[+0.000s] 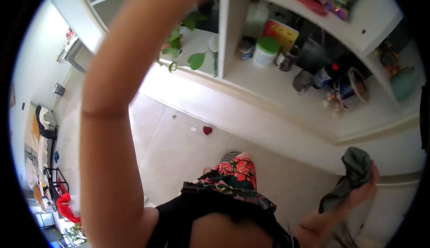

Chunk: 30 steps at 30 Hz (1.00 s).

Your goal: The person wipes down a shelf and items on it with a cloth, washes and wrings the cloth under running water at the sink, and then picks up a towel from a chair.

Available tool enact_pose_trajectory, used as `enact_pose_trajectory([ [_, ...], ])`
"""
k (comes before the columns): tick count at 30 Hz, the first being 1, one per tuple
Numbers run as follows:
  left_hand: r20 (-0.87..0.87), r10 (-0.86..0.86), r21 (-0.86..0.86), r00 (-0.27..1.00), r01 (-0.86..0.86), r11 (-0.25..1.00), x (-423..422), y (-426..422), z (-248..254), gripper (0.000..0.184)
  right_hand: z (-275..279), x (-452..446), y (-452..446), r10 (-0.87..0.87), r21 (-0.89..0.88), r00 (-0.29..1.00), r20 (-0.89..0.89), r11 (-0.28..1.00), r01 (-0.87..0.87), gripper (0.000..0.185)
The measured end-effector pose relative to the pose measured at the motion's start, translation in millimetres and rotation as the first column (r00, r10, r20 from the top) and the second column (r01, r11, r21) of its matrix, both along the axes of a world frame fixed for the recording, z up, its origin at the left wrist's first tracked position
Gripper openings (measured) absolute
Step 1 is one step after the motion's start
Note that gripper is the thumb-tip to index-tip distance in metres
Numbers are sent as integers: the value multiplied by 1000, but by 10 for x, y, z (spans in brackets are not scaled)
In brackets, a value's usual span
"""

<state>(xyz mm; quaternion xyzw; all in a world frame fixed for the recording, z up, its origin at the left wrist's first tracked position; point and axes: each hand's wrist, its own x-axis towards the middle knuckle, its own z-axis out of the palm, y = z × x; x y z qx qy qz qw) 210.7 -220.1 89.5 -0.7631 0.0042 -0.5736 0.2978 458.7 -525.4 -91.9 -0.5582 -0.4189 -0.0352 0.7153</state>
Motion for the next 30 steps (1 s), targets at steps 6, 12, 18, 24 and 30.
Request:
enact_pose_trajectory([
  [6, -380, 212, -924, 900, -357, -138, -2290, -548, -2845, 15, -1582, -286, -241, 277, -284, 927, -254, 895, -345, 39],
  [12, -430, 366, -761, 825, -113, -639, -3511, -2453, -3813, 31, -1346, -1136, 238, 374, 92, 161, -913, 576, -812, 33],
  [18, -465, 554, -770, 690, -6, -638, -3926, -3662, -3651, 28, -1213, -2425, 880, 319, 81, -64, -946, 40, -996, 36],
  [24, -590, 621, -692, 517, 73, -718, -4501, -4562, -3902, 27, -1223, -3970, 1220, 329, 85, -138, -934, -171, -982, 35],
  [30, -600, 636, -617, 485, 226, -754, -4364, -4863, -4061, 27, -1141, -3882, 1289, 77, 291, -338, -938, -352, -890, 35],
])
